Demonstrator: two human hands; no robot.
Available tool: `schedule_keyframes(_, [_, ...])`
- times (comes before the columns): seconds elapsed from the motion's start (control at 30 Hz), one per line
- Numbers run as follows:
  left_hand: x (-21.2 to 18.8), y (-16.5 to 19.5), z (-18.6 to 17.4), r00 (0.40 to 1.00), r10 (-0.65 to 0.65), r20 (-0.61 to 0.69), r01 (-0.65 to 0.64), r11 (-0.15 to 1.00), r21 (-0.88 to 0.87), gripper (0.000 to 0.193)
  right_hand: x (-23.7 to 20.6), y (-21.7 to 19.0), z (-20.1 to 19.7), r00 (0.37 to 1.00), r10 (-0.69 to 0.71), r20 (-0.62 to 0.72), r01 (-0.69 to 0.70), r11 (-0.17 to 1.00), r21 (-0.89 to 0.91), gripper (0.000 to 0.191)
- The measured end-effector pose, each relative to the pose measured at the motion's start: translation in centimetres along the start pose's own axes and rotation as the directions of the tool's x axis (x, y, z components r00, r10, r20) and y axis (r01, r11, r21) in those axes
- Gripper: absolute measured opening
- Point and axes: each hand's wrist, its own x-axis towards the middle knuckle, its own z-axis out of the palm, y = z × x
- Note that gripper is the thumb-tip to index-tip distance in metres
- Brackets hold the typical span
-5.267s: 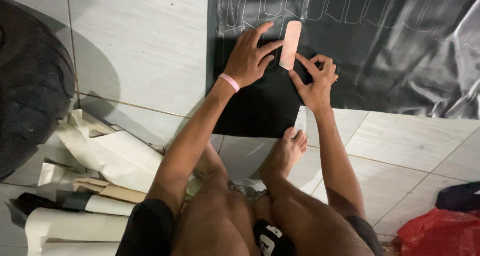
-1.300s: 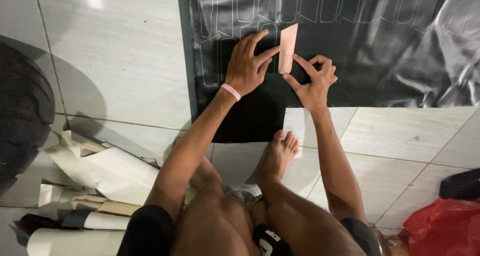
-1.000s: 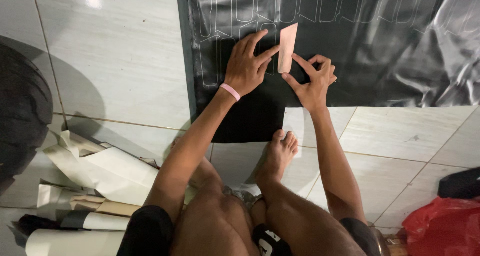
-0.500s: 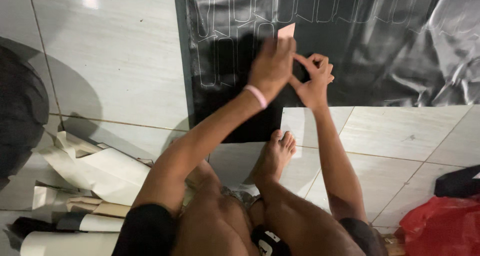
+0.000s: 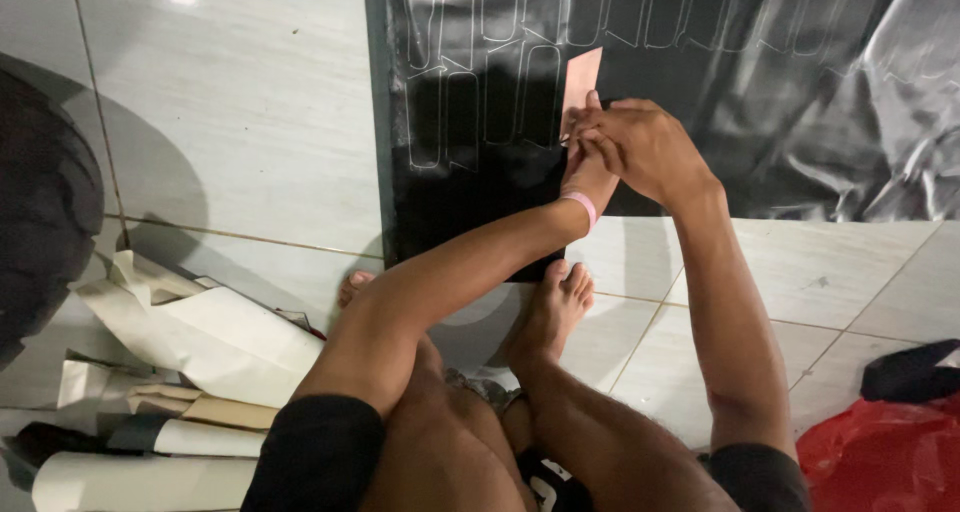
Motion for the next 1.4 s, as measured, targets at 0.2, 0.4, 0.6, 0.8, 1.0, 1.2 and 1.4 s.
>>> schedule_keyframes(0.2, [-1.0,-0.5,0.4,0.878,-0.439,-0.190,0.424,0.898,-0.113,0.049,2.6,1.7,-0.2,0.983,0.008,-0.183,-0.023,0.997,-0.077,0.010])
schedule_keyframes(0.4, [-2.0,-1.6,0.9,0.853,-0.449,-0.266,0.347,0.869,-0.353,0.041,3.1,2.9,-0.5,0.953,-0.045,-0.300,0.044,0.999,-0.011,0.016])
schedule_keyframes(0.6, [-2.1,-3.6,3.1,0.715,-0.546,-0.437,0.169,0.741,-0.650,0.030,1.7,4.0,-1.5,0.935,0.219,-0.281,-0.222,0.975,0.020,0.015])
schedule_keyframes(0.8, [-4.0,-7.9,6.0,0.720,-0.565,-0.403,-0.085,0.504,-0.859,0.015,0.3,3.0,-0.1,0.915,0.155,-0.371,-0.150,0.988,0.043,0.014])
schedule_keyframes(1.0, [-5.0,-9.6,6.0,0.795,-0.505,-0.337,-0.161,0.360,-0.919,0.017,-5.5,-2.8,3.5,0.933,0.144,-0.330,-0.157,0.988,-0.013,0.035])
schedule_keyframes(1.2, [-4.9,-9.1,6.2,0.704,-0.606,-0.371,-0.088,0.444,-0.892,0.004,-6.2,-2.8,5.2,0.944,0.110,-0.311,-0.070,0.988,0.136,0.017])
schedule_keyframes(1.4, [-4.9,-9.0,5.9,0.721,-0.575,-0.387,-0.150,0.415,-0.897,0.016,-6.5,-2.2,4.4,0.904,0.235,-0.357,-0.182,0.967,0.176,0.017])
